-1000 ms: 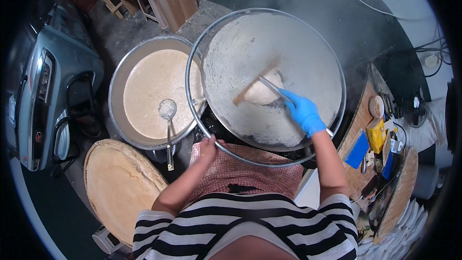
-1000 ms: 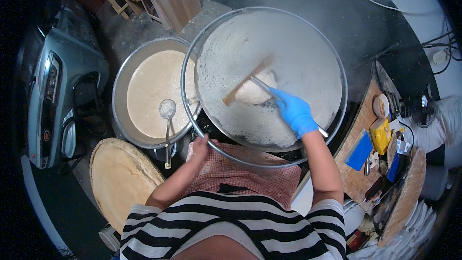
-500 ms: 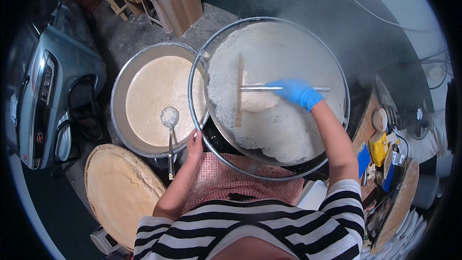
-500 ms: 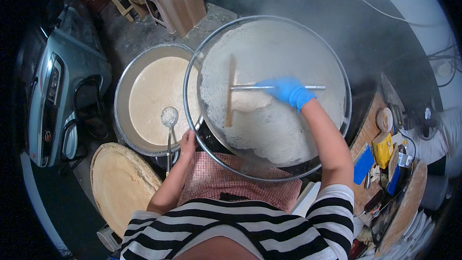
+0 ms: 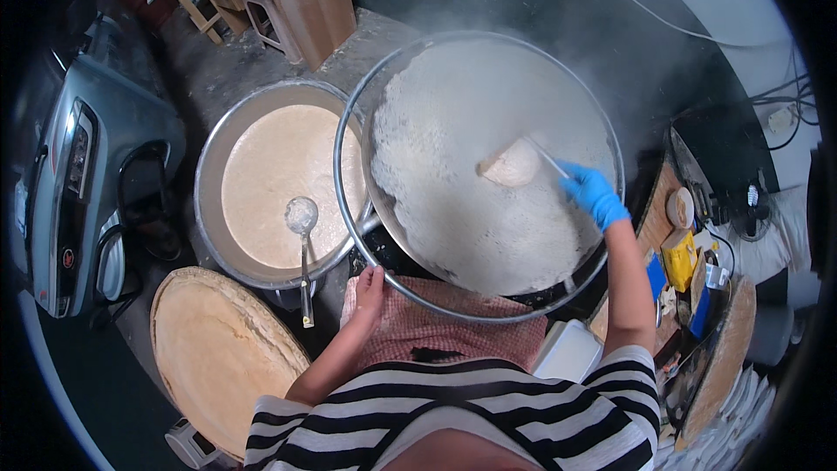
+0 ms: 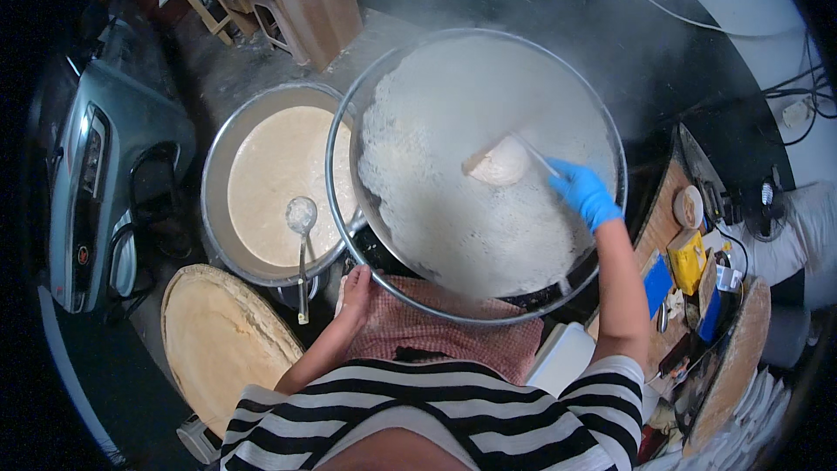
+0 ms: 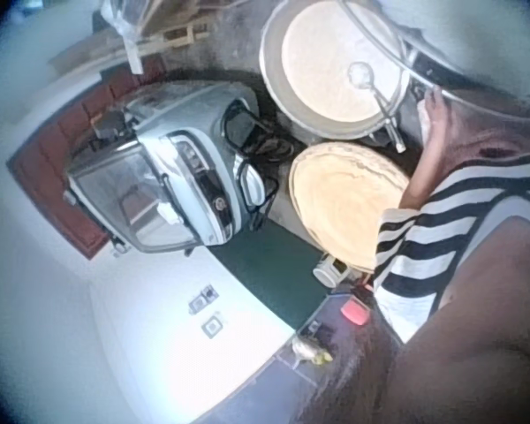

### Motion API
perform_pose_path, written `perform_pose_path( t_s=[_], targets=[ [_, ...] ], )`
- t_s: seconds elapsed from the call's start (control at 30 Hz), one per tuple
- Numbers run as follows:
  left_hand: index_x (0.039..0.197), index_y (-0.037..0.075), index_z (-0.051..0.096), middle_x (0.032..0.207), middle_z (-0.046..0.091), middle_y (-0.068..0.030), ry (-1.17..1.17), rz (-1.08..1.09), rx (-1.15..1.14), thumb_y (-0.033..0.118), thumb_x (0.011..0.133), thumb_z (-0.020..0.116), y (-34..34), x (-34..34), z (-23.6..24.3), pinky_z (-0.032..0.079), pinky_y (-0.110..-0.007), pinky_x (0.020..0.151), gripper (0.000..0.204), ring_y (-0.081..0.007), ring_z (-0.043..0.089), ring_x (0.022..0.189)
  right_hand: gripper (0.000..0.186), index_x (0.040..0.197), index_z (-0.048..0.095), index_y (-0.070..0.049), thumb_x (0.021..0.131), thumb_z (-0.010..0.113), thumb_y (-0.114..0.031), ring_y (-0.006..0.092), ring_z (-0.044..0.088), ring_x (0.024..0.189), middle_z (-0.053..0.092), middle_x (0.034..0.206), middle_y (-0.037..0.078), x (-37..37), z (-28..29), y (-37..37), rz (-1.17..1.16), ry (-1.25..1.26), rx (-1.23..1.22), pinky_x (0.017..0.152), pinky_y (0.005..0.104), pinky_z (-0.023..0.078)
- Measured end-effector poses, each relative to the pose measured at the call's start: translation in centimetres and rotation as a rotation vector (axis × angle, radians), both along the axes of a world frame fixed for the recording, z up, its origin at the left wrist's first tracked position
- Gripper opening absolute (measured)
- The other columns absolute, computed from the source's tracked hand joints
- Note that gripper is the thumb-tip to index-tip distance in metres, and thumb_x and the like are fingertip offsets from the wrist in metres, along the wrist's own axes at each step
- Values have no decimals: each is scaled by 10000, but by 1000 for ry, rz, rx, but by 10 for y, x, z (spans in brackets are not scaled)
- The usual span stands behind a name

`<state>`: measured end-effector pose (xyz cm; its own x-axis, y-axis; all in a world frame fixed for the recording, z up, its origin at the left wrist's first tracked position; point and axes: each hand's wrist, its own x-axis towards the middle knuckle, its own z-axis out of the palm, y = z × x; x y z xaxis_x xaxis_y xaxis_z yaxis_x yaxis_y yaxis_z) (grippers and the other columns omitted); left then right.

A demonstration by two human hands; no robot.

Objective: The person ladles batter onto a hot griddle, spreads it into a thin circle, cooks it, then lifts and folds the crepe before placing it on a tray. The cycle repeats with a second crepe.

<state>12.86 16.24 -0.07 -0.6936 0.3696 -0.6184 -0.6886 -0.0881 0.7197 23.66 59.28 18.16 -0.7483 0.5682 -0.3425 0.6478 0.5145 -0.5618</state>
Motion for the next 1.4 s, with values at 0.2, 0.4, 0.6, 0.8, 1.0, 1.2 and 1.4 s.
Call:
perform_pose_path(
  t_s=[0.2, 0.4, 0.6, 0.8, 1.0, 1.2, 1.4],
  targets=[
    [939, 98, 480, 846, 525, -33, -74, -168, -9, 313, 928, 459, 2, 38, 9, 480, -300, 715, 216, -156, 543, 770, 423, 1247, 492, -125, 847, 557, -246, 360, 608, 839, 601, 935, 250, 63, -9, -112, -114, 28, 33, 754, 388, 475],
    [979, 99, 454, 916, 542, -70, -121, -231, 80, 325, 937, 424, 11, 60, 14, 470, -366, 807, 232, -207, 565, 901, 451, 1284, 434, -103, 861, 556, -198, 287, 615, 613, 621, 759, 198, 84, -13, -213, -93, 101, 105, 589, 369, 477],
    [1035, 70, 477, 976, 563, -86, -128, -281, 94, 258, 934, 435, 11, 71, 22, 479, -331, 773, 217, -196, 567, 873, 446, 1303, 418, -76, 879, 545, -129, 71, 502, 602, 541, 695, 44, 88, -14, -249, -196, 320, -158, 537, 237, 448],
    [1025, 20, 494, 925, 574, -78, -13, -340, -42, 188, 907, 507, 18, 78, 20, 487, -280, 674, 206, -160, 576, 785, 367, 1182, 526, 0, 855, 587, -155, 96, 563, 719, 625, 882, 37, 68, 8, -132, -211, 386, -376, 677, 248, 474],
    [905, 19, 559, 773, 578, -32, 92, -296, -170, 167, 877, 557, 18, 69, 21, 452, -243, 591, 150, -118, 548, 675, 287, 922, 675, -44, 815, 624, -306, 112, 564, 668, 640, 743, 36, 22, -24, -30, 200, -74, -269, 653, 274, 466],
    [792, 48, 574, 678, 576, -17, 63, -349, -134, 183, 882, 564, 2, -4, 10, 456, -250, 527, 163, -104, 537, 564, 397, 821, 687, -71, 747, 623, -456, 191, 575, 633, 629, 692, 101, -140, -20, -84, 440, -194, -110, 651, 329, 461],
    [724, 69, 556, 625, 557, -10, -23, -400, -129, 201, 872, 585, -3, -52, 25, 465, -238, 527, 201, -89, 531, 535, 451, 811, 677, -72, 755, 568, -506, 271, 597, 663, 622, 699, 146, -235, -7, -179, 576, 14, -91, 655, 362, 458]
  ],
)
